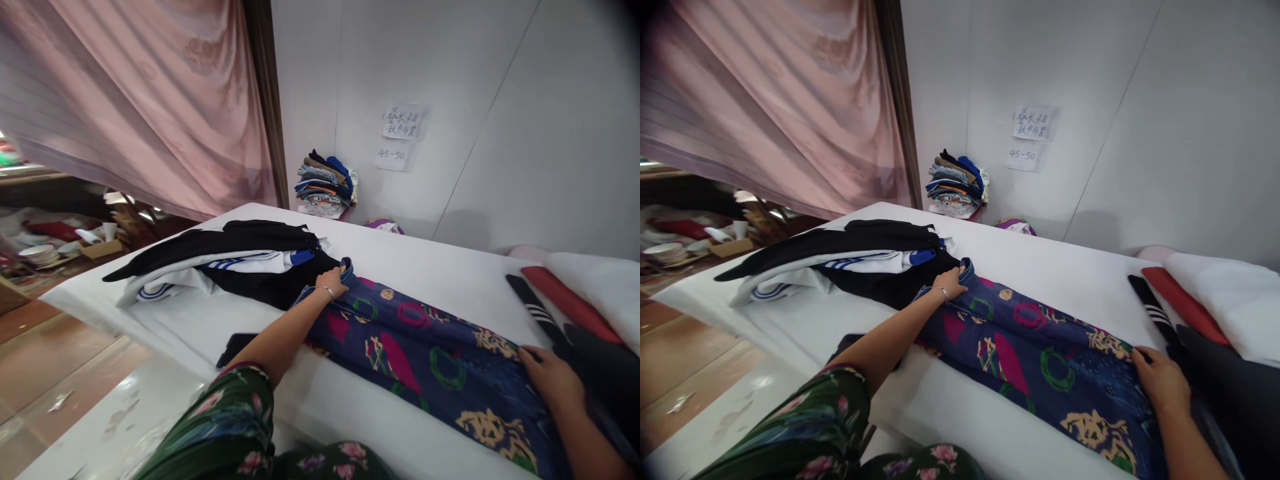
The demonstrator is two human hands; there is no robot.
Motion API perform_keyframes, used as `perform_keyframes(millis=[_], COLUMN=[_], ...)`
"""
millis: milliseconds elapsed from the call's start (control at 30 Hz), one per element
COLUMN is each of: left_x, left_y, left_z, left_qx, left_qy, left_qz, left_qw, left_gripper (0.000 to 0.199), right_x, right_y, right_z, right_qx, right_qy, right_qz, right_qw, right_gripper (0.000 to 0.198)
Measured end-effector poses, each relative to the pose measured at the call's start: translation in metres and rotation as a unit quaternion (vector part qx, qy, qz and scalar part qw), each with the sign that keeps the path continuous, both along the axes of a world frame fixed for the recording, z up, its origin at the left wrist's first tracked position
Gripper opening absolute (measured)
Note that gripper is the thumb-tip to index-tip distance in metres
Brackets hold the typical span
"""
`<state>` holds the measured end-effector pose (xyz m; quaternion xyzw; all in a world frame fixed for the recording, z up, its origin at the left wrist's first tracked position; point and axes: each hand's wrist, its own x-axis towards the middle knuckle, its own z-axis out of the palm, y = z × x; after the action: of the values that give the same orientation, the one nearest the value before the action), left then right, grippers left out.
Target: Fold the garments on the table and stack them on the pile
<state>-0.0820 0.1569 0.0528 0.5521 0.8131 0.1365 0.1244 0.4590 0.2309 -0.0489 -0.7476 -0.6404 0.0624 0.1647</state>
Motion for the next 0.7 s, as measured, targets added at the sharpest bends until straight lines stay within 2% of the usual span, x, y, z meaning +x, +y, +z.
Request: perform_keyframes(millis=[133,267,433,567,700], left_x=[-0.001,0.000,0.001,-0.006,-0.020], left_y=[0.000,-0.015,-0.030,-0.027,-0.010], left_z=[0.000,0.008,0.020,0.022,0.009], left_qx=[0.010,0.062,0.116,0.098,0.045], left_qy=[0.022,0.058,0.113,0.077,0.030], left_qz=[-0.009,-0.036,-0.061,-0.039,-0.008], left_qw=[1.000,0.996,0.985,0.991,0.999], left_gripper=[0.028,0.021,0.019,0.029,0.038], right_x=[-0.008,-0.025,-0.035,-0.035,-0.041], right_y=[-0.005,-0.017,-0.019,-0.016,-0.019], right_z=[0.006,0.024,0.037,0.039,0.038], right_qx=[0.023,0.026,0.019,-0.001,0.007], right_qy=[-0.029,-0.041,-0.024,-0.008,-0.001], right_qz=[0.033,0.047,0.050,0.051,0.045], right_qw=[0.999,0.998,0.998,0.999,0.999], right_gripper=[0.045,0.044,0.037,0.034,0.033])
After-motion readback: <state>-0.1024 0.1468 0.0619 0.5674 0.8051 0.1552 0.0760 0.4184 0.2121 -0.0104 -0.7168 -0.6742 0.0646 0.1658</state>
